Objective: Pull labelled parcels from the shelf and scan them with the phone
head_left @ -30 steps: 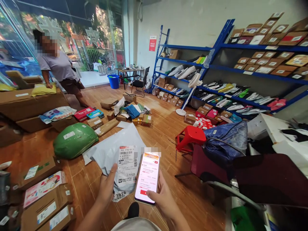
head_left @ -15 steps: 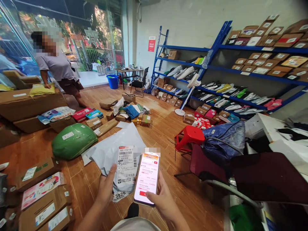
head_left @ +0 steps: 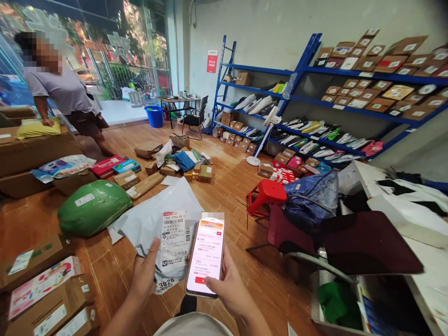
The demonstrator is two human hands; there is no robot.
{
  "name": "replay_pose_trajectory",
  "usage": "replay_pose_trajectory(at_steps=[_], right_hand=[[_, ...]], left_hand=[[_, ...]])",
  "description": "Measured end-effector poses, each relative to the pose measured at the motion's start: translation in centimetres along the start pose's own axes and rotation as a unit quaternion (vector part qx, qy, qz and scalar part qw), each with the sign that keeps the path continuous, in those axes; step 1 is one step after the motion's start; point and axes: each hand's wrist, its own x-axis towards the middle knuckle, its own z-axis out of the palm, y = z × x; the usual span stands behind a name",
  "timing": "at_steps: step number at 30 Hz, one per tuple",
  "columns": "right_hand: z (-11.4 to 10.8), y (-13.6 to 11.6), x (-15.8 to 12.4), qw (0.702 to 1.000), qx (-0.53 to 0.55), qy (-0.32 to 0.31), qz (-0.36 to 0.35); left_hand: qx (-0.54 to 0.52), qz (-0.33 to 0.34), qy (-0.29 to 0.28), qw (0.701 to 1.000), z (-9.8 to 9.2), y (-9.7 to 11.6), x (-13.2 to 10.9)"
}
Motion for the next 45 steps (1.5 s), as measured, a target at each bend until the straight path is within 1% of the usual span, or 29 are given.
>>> replay_pose_trajectory(at_steps=[5, 11, 13, 16, 19, 22, 25, 29, 33, 36, 41, 45], right_hand=[[0.2, -0.3, 0.0, 1.000, -0.006, -0.010, -0.008], [0.7, -0.5, 0.1, 1.000, 0.004, 0.006, -0.012], [0.8, -0.6, 0.2, 1.000, 0.003, 0.009, -0.009], [0.9, -0.8, 0.3, 1.000, 0.002, -0.002, -0.003], [1.0, -1.1, 0.5, 1.000, 0.010, -0.016, -0.009], [1.0, -1.0, 0.7, 1.000, 0.022, -0.016, -0.014], [0.8, -0.5, 1.0, 0.999, 0.048, 0.002, -0.010], [0.9, 0.0, 1.4, 0.994, 0.092, 0.052, -0.012], [1.6, 0.0, 1.6, 0.993, 0.080, 0.083, -0.010], [1.8, 0.2, 1.9, 0.992, 0.066, 0.104, -0.009], [1.6, 1.1, 2.3, 0.989, 0.104, 0.100, -0.012], [1.3, 1.9, 2.9, 0.989, 0.090, 0.112, -0.033]], left_hand=[[0.008, -0.017, 0.013, 1.000, -0.3, -0.3, 0.5], [0.009, -0.015, 0.009, 1.000, 0.3, 0.1, 0.6], [0.007, -0.008, 0.006, 1.000, 0.4, 0.3, 0.7], [0.012, 0.009, 0.007, 1.000, 0.4, 0.3, 1.0], [0.020, 0.026, 0.014, 0.999, 0.3, 0.4, 1.6], [0.014, 0.039, 0.017, 0.999, 0.2, 0.6, 2.1], [0.015, 0.036, 0.025, 0.999, 0.3, 0.9, 2.4], [0.019, 0.039, 0.016, 0.999, 0.4, 1.1, 2.5], [0.027, 0.038, 0.017, 0.999, -0.1, 0.9, 2.9], [0.031, 0.047, 0.007, 0.998, -0.6, 0.8, 3.3], [0.028, 0.044, 0.004, 0.999, -1.0, 0.9, 3.6], [0.025, 0.049, 0.029, 0.998, -1.5, 1.3, 3.5]])
